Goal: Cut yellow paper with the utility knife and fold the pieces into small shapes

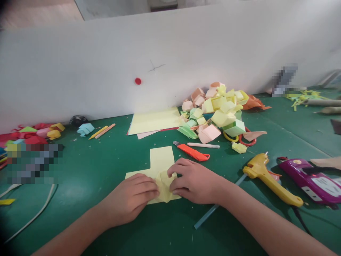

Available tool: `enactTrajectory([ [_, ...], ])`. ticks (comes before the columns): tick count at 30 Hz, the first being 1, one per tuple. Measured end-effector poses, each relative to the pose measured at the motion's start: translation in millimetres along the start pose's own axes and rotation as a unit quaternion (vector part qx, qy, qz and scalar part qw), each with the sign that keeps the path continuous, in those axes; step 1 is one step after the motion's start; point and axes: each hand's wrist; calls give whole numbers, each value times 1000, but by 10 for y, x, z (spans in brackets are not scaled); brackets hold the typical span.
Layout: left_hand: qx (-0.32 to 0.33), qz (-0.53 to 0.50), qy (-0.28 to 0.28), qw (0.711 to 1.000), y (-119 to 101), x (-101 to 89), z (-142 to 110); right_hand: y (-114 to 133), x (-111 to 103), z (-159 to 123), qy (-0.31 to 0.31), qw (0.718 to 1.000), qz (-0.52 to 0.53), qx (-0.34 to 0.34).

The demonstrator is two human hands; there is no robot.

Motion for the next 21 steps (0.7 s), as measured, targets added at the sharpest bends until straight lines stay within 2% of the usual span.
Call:
enactTrajectory([
  [14, -18, 6, 25, 1000, -88, 11, 5, 171, 282, 162, -66, 985, 40, 151],
  [21, -8, 22, 34, 999, -101, 36, 8, 171, 347, 166, -83, 982, 28, 169],
])
Point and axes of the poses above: each hand's wrist, its own z-axis towards the middle knuckle, its own x-axis out of the palm, y = z × x, and after that the axes turned 3 degrees about z, right-handed
